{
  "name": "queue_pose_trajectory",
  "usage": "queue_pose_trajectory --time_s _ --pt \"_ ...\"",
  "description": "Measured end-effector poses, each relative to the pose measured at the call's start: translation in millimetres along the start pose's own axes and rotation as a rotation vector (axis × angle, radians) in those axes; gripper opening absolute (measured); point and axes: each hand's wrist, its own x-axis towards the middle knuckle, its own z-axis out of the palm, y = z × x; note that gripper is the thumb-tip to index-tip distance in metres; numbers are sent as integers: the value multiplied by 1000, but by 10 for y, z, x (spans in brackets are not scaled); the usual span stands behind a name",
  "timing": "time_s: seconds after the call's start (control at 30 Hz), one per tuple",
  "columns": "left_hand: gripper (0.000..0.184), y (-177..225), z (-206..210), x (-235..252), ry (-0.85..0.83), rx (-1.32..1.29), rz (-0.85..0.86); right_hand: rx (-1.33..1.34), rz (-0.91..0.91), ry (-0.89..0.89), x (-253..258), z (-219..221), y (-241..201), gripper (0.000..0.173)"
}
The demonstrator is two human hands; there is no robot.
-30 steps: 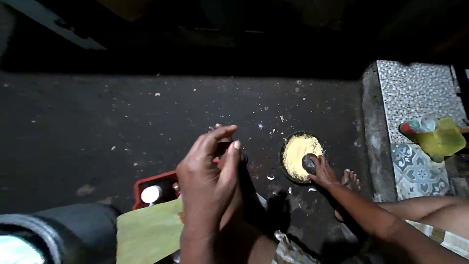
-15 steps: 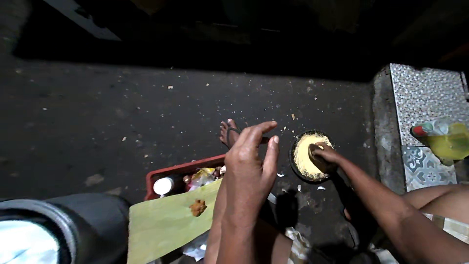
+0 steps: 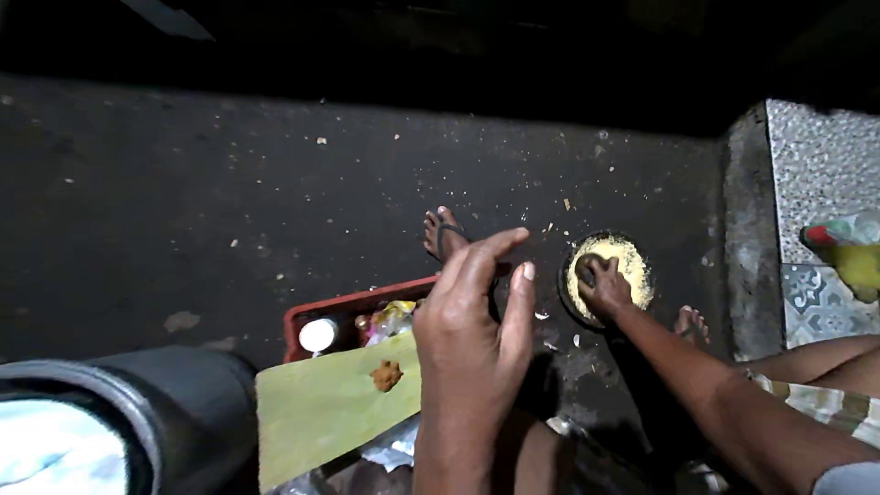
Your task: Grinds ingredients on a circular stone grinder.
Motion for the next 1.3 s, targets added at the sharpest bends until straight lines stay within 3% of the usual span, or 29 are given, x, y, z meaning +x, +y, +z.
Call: queue_pose_trajectory --time_s 0.1,0.17,0.27,0.37,0.57,0.67,0.77,0.9,1.0,1.13,1.2,1.3 --pt "29 35 34 -34 8 -3 15 157 114 23 110 -169 -117 65" --pt "28 89 79 -49 26 -37 24 250 157 -64 93 -283 -223 66" --pt "28 130 129 -64 33 -73 32 -14 -6 -160 -117 -110 -276 67" --pt "28 83 90 -86 29 -57 15 -150 -115 -107 -115 -12 -77 64" --pt "29 96 53 -74 20 -79 16 128 146 -58 85 -250 -231 72" --pt "29 126 77 -90 24 -80 17 -30 5 -170 -124 -77 -314 69" --pt "28 91 49 -120 22 -67 0 -142 -97 -148 -219 93 -85 63" --pt "29 50 3 -124 16 -60 -22 -17 54 -10 105 -53 30 68" --pt "29 79 53 -75 18 -74 9 175 163 -28 118 -167 -92 70" --pt "29 90 65 -91 -5 -61 8 -6 -56 -197 -304 107 -121 66" --pt "29 72 61 -100 0 -45 -9 -96 -129 -155 -310 147 13 60" --pt "29 60 36 -79 0 -24 -30 -53 -55 -81 -41 33 34 64"
